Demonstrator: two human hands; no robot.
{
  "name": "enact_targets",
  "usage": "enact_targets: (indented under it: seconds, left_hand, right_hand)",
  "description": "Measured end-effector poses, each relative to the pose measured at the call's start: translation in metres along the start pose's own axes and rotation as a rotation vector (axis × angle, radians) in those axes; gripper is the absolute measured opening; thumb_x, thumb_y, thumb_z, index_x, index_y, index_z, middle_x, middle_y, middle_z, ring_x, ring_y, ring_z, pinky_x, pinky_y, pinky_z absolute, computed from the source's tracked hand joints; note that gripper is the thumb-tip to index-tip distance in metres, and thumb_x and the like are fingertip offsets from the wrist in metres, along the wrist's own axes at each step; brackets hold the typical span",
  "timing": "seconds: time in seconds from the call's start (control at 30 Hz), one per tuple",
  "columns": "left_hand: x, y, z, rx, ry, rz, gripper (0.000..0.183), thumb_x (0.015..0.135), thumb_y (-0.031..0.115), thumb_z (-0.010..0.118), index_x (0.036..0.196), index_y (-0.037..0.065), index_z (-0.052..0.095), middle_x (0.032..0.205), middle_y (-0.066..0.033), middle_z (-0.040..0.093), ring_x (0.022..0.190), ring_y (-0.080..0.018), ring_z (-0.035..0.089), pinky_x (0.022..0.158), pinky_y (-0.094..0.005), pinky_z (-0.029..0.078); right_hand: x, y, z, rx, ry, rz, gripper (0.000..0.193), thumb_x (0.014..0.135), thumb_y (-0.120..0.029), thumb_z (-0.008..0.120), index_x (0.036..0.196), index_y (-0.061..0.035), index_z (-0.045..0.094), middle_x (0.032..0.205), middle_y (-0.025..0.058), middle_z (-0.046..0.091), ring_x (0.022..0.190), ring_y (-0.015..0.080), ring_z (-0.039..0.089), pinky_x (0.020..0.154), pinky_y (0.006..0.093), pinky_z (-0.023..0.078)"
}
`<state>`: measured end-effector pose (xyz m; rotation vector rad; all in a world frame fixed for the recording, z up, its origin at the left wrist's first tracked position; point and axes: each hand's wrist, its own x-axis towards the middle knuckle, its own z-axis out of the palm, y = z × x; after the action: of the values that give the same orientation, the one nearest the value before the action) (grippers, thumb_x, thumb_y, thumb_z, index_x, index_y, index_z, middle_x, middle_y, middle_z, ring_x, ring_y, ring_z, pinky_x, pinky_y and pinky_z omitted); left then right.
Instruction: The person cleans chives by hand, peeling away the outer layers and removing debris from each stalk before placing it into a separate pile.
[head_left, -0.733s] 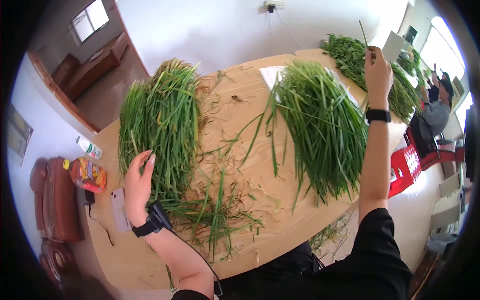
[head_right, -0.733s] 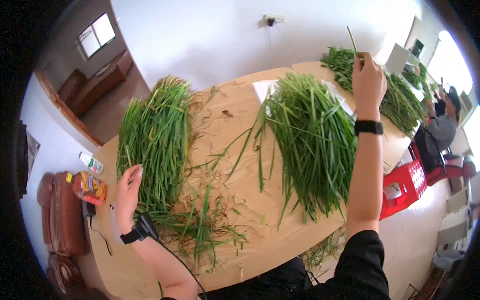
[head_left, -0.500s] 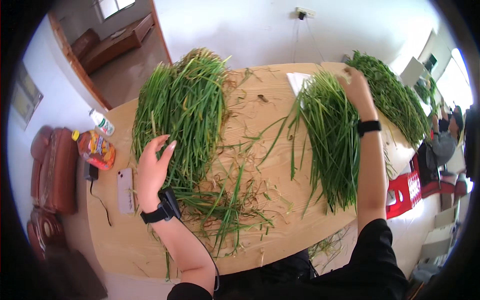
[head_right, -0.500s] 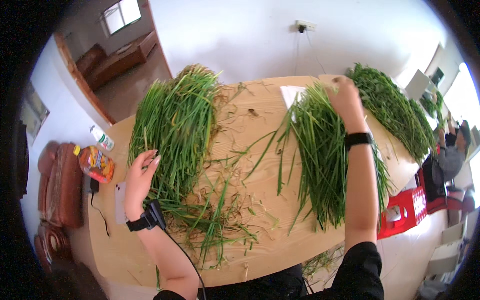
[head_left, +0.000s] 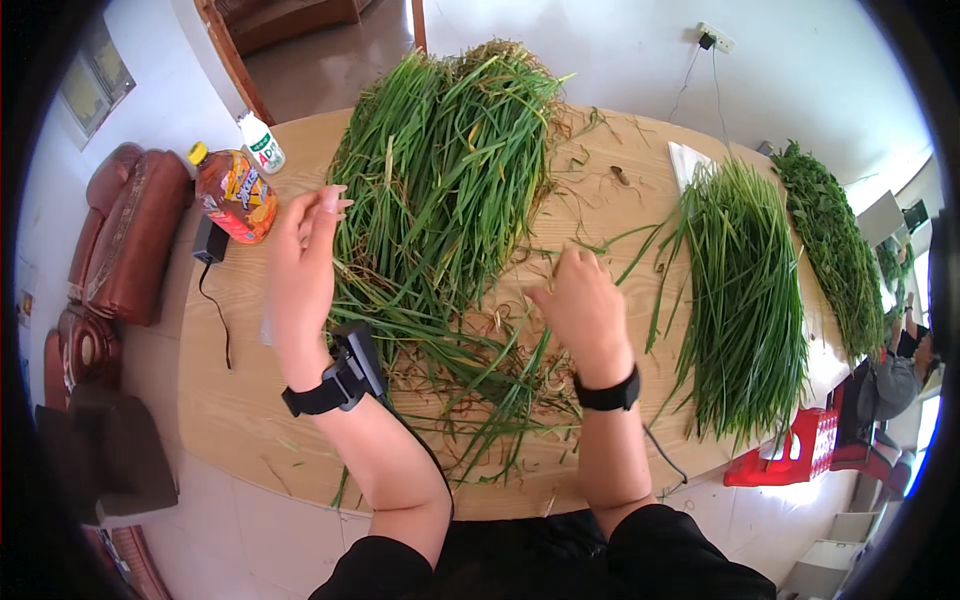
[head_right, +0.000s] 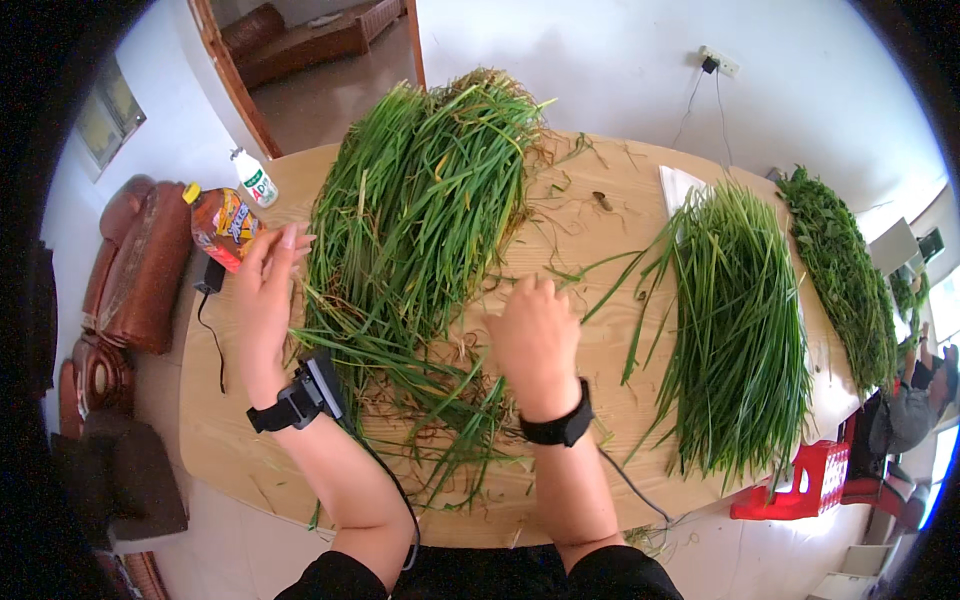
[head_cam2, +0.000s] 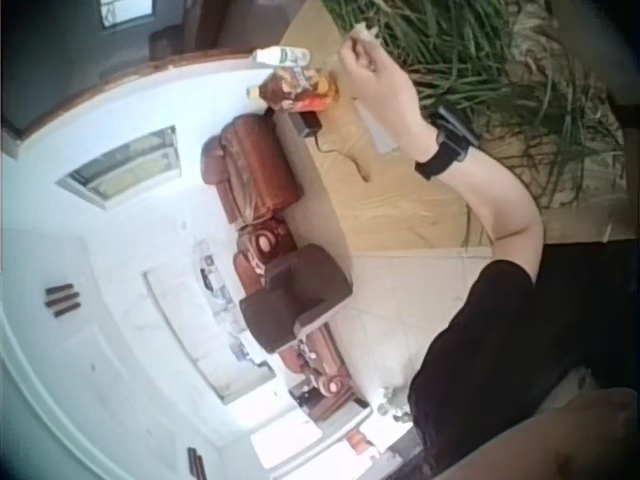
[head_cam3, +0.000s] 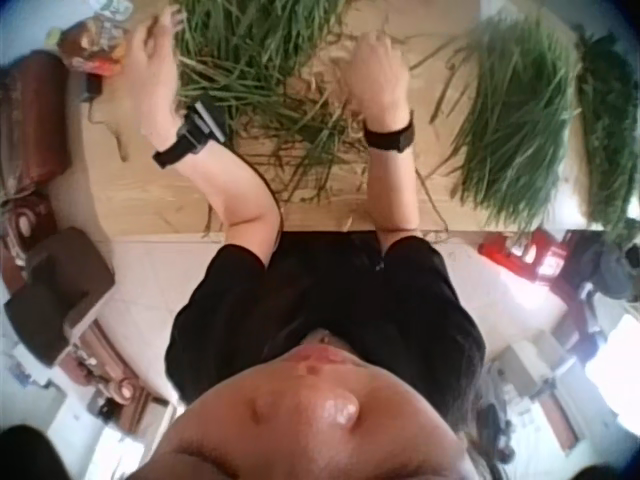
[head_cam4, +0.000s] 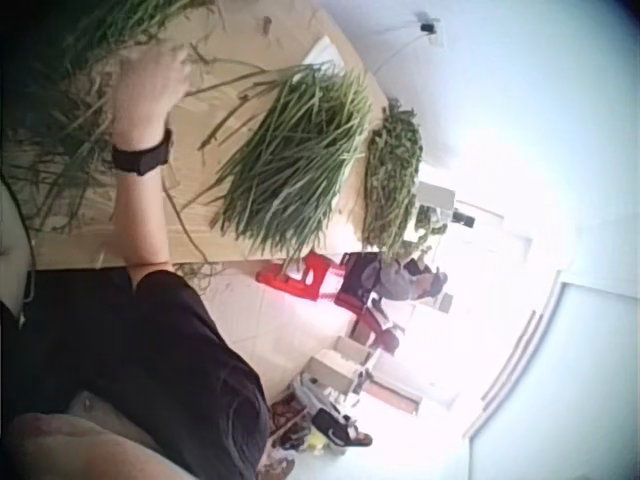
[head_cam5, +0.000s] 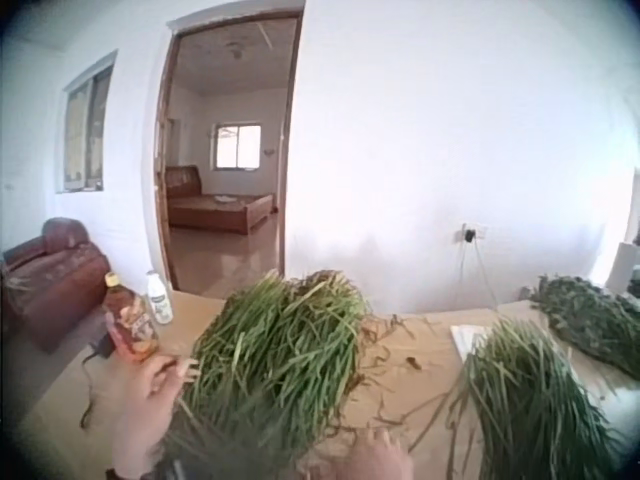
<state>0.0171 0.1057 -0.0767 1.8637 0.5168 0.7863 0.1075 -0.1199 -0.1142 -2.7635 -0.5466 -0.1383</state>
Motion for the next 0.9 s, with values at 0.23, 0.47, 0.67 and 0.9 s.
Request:
enact_targets:
  seconds: [0.23,0.47,0.67,0.9]
  left_hand:
    - [0.000,0.013,0.008,0.005,-0.029,0.036,0.033,0.089,0.030,0.049,0.104,0.001,0.056,0.095,-0.0098,0.061,0.093,-0.0140,0.055,0.081,-0.0258,0.040]
    - [-0.008,0.031,0.021,-0.078,-0.102,0.051,0.030,0.088,0.026,0.051,0.104,0.001,0.056,0.095,-0.0077,0.061,0.090,-0.0125,0.056,0.079,-0.0242,0.041]
    - [-0.024,0.064,0.057,-0.233,-0.431,0.346,0.032,0.075,0.017,0.067,0.102,0.002,0.057,0.096,-0.0069,0.060,0.087,-0.0142,0.056,0.078,-0.0261,0.042]
    - [-0.036,0.085,0.063,-0.293,-0.431,0.399,0.020,0.068,0.008,0.072,0.084,0.001,0.062,0.080,-0.0061,0.063,0.074,-0.0146,0.059,0.069,-0.0259,0.045]
  right_hand:
    - [0.035,0.028,0.003,0.129,-0.674,0.270,0.034,0.068,-0.028,0.069,0.071,0.0041,0.058,0.065,0.0125,0.061,0.064,0.0223,0.062,0.059,0.0332,0.048]
    - [0.025,0.032,-0.052,0.382,-0.395,-0.136,0.026,0.073,-0.016,0.066,0.088,0.0032,0.057,0.068,0.0099,0.062,0.060,0.0145,0.059,0.055,0.0262,0.045]
    - [0.003,0.007,-0.084,0.925,-0.120,-0.347,0.018,0.076,-0.009,0.063,0.090,0.0027,0.059,0.076,0.0112,0.063,0.068,0.0163,0.060,0.060,0.0258,0.048]
    - [-0.009,-0.001,-0.093,1.099,-0.144,-0.458,0.014,0.077,-0.002,0.061,0.090,0.0029,0.059,0.077,0.0099,0.059,0.070,0.0180,0.060,0.062,0.0263,0.049]
